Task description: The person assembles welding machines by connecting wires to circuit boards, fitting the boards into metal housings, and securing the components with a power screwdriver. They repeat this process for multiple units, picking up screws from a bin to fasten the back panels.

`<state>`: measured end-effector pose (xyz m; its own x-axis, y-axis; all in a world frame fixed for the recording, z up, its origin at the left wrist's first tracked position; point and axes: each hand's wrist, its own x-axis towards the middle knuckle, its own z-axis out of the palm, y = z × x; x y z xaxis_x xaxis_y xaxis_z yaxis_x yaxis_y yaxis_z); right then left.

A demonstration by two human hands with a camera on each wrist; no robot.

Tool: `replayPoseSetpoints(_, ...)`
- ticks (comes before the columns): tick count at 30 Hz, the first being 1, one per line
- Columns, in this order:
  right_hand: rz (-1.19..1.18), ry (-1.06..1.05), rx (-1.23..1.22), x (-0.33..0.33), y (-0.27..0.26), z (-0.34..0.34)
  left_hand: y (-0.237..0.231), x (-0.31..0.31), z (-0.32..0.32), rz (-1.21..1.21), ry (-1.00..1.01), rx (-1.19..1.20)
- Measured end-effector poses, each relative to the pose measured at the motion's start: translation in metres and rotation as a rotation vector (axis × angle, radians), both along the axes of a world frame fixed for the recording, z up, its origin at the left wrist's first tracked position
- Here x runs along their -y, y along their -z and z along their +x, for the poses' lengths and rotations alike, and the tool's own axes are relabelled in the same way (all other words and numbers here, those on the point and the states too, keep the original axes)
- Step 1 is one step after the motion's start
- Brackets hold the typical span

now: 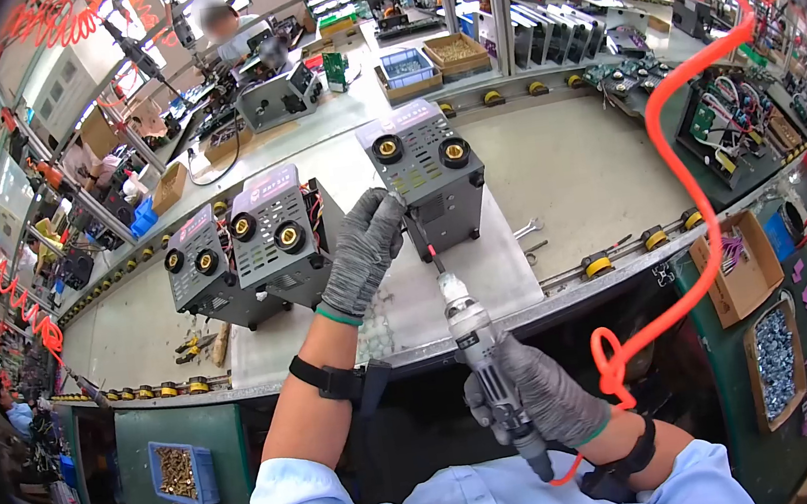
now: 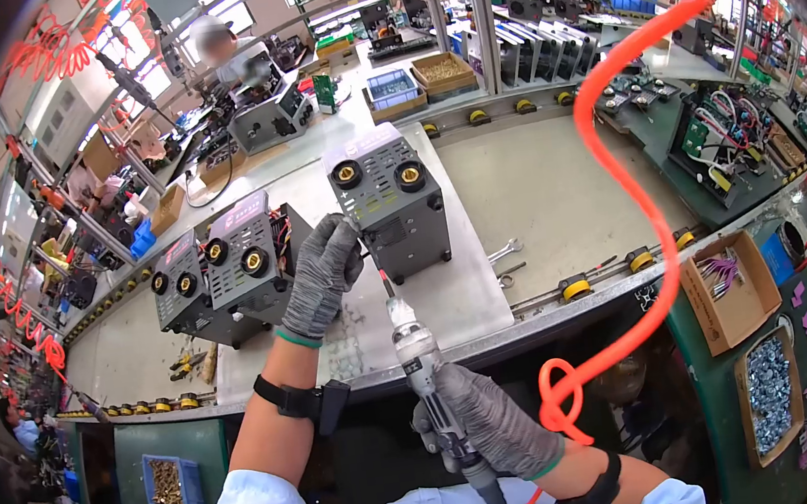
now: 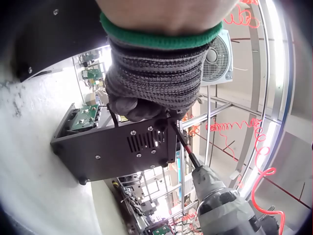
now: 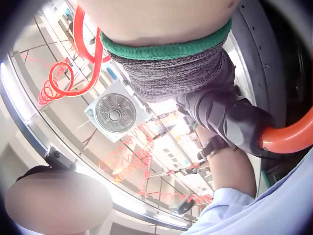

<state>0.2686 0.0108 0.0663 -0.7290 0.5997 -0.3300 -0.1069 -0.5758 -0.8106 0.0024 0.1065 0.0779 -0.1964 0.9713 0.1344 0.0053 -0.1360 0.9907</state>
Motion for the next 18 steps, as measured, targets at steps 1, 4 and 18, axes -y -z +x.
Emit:
replayPoseSetpoints(1,0.012,-0.001,0.000,0.001,0.004,0.000,0.001,0.001,0.000,0.012,-0.001,0.000)
replayPoseSetpoints(4,-0.464,-0.062,-0.376,0.000,-0.005,0.000,0.007,-0.002,-0.005,0.016,0.022,0.063)
replayPoseSetpoints(18,-0.394,-0.079,-0.376,-0.009,0.004,-0.007,0.011,-0.015,-0.016,-0.020,0.128,0.159)
